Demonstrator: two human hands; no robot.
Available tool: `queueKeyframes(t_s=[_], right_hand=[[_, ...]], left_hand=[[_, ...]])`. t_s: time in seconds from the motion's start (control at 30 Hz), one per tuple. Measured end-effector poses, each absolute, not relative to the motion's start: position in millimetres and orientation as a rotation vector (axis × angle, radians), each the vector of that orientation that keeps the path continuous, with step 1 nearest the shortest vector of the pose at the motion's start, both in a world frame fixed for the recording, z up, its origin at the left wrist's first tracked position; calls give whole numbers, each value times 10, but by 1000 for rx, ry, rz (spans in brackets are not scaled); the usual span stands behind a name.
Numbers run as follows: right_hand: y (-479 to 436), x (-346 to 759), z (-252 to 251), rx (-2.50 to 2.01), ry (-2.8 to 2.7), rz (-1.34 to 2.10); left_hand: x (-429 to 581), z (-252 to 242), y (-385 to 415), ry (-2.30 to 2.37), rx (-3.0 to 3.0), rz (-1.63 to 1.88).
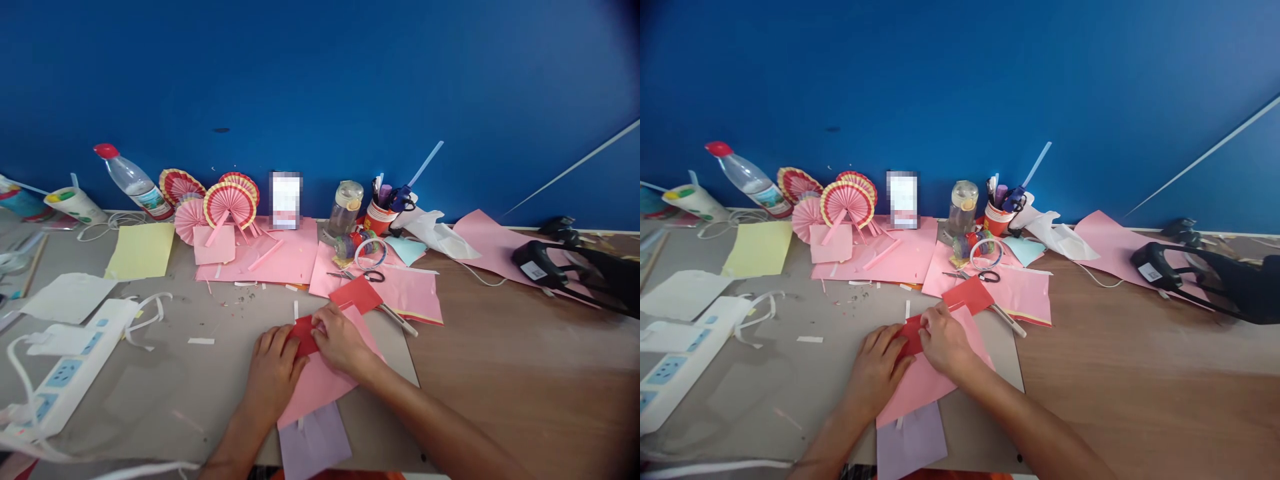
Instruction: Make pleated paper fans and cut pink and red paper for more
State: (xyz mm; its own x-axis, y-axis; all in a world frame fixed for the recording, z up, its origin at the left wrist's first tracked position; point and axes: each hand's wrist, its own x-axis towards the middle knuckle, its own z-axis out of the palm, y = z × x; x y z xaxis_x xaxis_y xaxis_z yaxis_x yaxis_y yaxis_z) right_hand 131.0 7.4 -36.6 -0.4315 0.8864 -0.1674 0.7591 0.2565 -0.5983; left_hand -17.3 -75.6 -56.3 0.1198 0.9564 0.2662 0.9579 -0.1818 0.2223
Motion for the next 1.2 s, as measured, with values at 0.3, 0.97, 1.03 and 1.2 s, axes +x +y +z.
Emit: queueKeyframes(t_s=[0.3, 0.97, 1.03, 1.2], right_hand=[[182, 1244, -341, -1606, -2372, 940], [225, 1288, -431, -1484, -2440, 765], [261, 1351, -398, -1447, -2431, 763], [375, 1433, -221, -1352, -2635, 488]], left_hand=[[-204, -636, -752, -1955, -2355, -647], [-205, -656, -761, -1960, -2369, -637], [-204, -662, -760, -1959, -2367, -642], [-208, -666, -749, -1937, -2364, -658]])
